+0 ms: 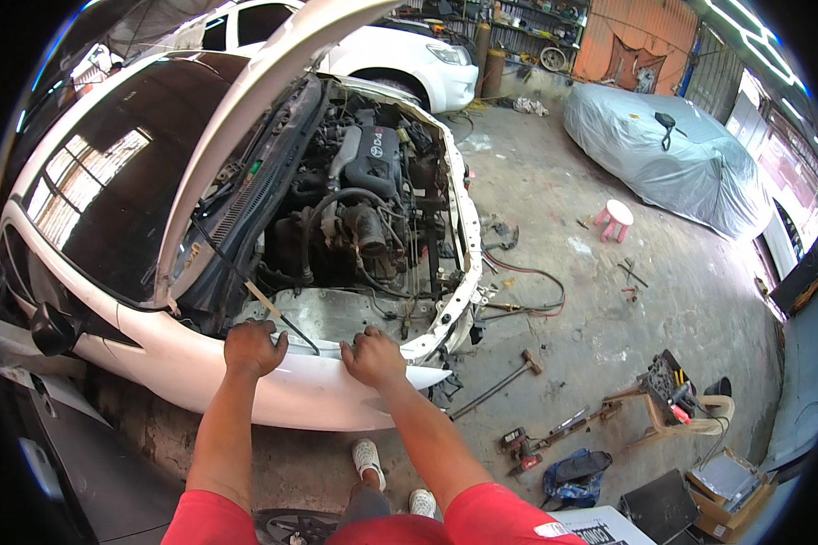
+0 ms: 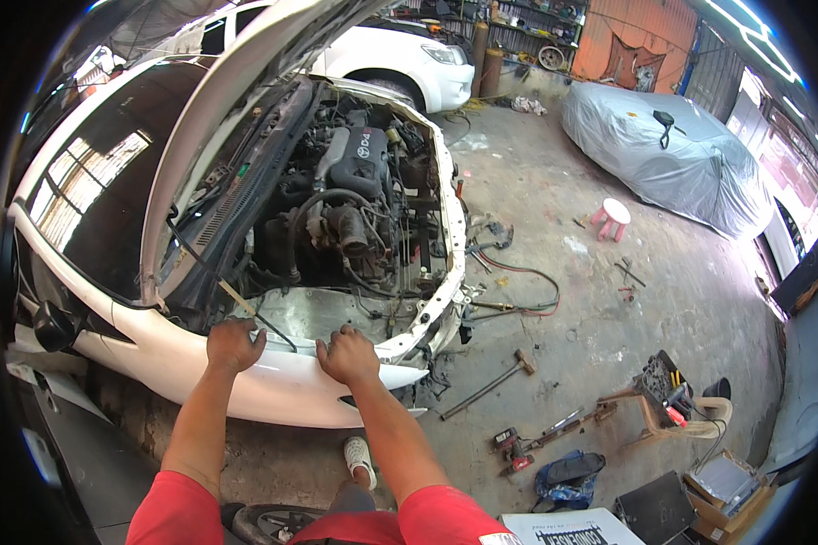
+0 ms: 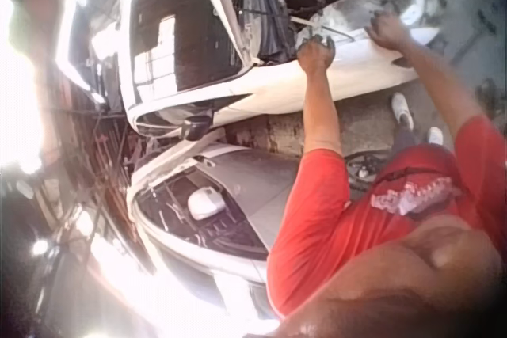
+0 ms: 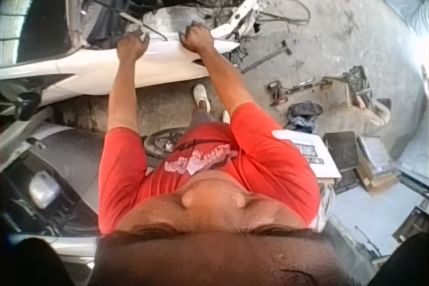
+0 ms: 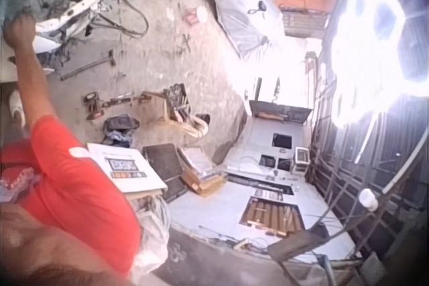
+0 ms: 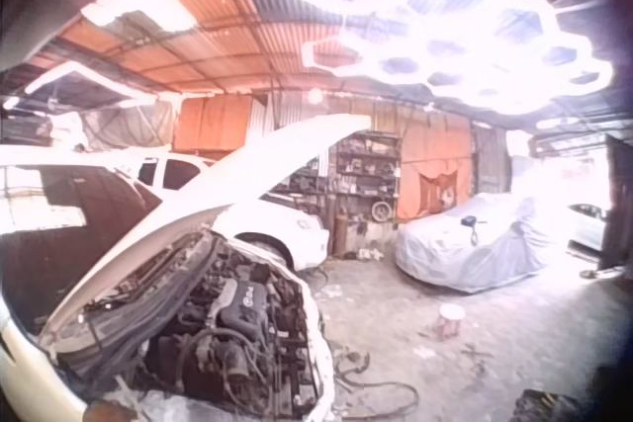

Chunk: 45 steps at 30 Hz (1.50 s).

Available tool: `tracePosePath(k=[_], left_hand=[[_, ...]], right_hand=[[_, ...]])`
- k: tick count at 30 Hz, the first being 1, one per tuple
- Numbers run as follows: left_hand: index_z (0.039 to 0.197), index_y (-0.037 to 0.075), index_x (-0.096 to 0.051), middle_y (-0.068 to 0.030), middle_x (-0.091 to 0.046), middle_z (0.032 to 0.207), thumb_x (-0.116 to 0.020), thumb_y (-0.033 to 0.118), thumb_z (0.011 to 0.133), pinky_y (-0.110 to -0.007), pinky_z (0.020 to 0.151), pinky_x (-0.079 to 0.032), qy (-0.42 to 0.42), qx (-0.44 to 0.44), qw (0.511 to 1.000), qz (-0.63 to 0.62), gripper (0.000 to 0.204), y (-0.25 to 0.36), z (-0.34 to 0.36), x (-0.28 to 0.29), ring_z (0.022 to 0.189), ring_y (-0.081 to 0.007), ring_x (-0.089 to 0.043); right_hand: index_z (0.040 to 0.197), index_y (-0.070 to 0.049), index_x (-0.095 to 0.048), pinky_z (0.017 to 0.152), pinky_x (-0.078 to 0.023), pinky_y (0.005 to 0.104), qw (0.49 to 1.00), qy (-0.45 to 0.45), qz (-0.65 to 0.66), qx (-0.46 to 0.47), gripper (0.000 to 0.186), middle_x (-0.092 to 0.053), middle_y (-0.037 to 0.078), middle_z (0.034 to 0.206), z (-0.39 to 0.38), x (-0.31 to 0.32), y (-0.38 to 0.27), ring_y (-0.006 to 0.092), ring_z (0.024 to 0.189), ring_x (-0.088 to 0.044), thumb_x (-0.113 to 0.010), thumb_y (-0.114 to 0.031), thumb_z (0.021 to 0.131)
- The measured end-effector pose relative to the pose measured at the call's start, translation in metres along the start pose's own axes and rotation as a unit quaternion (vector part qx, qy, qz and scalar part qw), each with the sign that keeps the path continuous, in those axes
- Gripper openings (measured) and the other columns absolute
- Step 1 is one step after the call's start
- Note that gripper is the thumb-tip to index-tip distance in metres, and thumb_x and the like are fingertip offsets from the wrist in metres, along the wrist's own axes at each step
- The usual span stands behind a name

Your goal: The person aligns and presses a white car body panel onto the front of a vehicle with their hands, checking the fit along the hood and fender.

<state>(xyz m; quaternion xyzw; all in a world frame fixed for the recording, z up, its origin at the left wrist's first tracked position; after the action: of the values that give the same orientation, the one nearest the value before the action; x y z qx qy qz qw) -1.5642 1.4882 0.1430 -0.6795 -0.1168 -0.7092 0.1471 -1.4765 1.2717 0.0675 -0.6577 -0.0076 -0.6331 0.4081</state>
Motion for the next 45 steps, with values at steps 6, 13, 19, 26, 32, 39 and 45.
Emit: tracePosePath(k=[6,13,19,26,32,39,45], left_hand=[[0.102,0.011,-0.078,-0.0166,-0.076,0.101,-0.060,0.048,0.097,-0.047,0.090,-0.056,0.005,-0.004,1.000,-0.006,0.041,0.0018,0.0004,0.0002,0.099,-0.0344,-0.072],[0.105,0.012,-0.078,-0.0167,-0.075,0.102,-0.058,0.048,0.097,-0.047,0.091,-0.056,-0.004,-0.002,1.000,0.001,0.042,0.0001,-0.0001,-0.0022,0.099,-0.0343,-0.072],[0.105,0.012,-0.078,-0.0164,-0.074,0.102,-0.059,0.048,0.097,-0.046,0.090,-0.056,0.006,-0.007,1.000,0.003,0.041,-0.0004,0.0006,-0.0038,0.099,-0.0342,-0.072],[0.103,0.012,-0.078,-0.0163,-0.074,0.101,-0.060,0.047,0.097,-0.046,0.090,-0.056,0.010,-0.006,1.000,0.006,0.040,-0.0004,-0.0008,0.0005,0.099,-0.0340,-0.071],[0.103,0.011,-0.078,-0.0168,-0.074,0.102,-0.062,0.047,0.097,-0.047,0.090,-0.056,0.005,-0.001,1.000,0.000,0.039,-0.0007,-0.0002,-0.0011,0.100,-0.0345,-0.071],[0.103,0.012,-0.078,-0.0155,-0.074,0.101,-0.061,0.047,0.097,-0.047,0.091,-0.056,0.016,-0.009,1.000,0.001,0.039,0.0011,0.0002,-0.0012,0.100,-0.0339,-0.071],[0.105,0.011,-0.078,-0.0158,-0.074,0.104,-0.061,0.046,0.096,-0.046,0.091,-0.056,0.010,-0.004,1.000,0.000,0.039,0.0017,0.0001,-0.0001,0.101,-0.0334,-0.071]], right_hand=[[0.096,0.002,-0.077,0.089,-0.058,0.0507,1.000,0.015,0.002,0.008,0.050,-0.070,0.021,0.108,0.0011,-0.0019,0.0017,0.0403,0.098,-0.071,-0.059,-0.044,0.098],[0.094,0.000,-0.076,0.089,-0.058,0.0519,1.000,0.024,0.011,0.014,0.050,-0.070,0.022,0.105,0.0001,-0.0013,0.0003,0.0426,0.098,-0.071,-0.057,-0.045,0.100],[0.095,0.000,-0.076,0.090,-0.057,0.0514,1.000,0.020,0.006,0.014,0.049,-0.070,0.022,0.106,0.0009,-0.0034,0.0015,0.0417,0.099,-0.071,-0.057,-0.045,0.100],[0.094,0.001,-0.077,0.091,-0.057,0.0503,1.000,0.021,0.012,0.013,0.048,-0.070,0.021,0.106,0.0014,-0.0021,-0.0005,0.0407,0.098,-0.071,-0.059,-0.044,0.098],[0.095,0.002,-0.077,0.092,-0.057,0.0494,1.000,0.017,0.025,0.003,0.048,-0.070,0.021,0.106,0.0010,-0.0022,0.0012,0.0402,0.099,-0.070,-0.060,-0.043,0.098],[0.097,0.001,-0.077,0.094,-0.056,0.0486,1.000,-0.014,0.014,-0.008,0.049,-0.069,0.020,0.110,0.0024,-0.0046,0.0031,0.0385,0.105,-0.069,-0.058,-0.044,0.099],[0.099,0.001,-0.077,0.096,-0.055,0.0480,1.000,-0.008,0.023,-0.007,0.049,-0.069,0.020,0.110,0.0023,-0.0050,0.0038,0.0378,0.106,-0.068,-0.058,-0.045,0.099]])
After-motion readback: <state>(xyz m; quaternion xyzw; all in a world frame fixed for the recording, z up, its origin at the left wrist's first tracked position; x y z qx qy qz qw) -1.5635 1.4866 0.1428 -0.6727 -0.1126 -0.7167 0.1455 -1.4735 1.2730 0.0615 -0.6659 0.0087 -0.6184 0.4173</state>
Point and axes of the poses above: each hand's wrist, its own z-axis towards the middle knuckle, its own x-axis out of the back of the hand, y = z × x, the point moved 10 cm from there along z, towards the middle knuckle
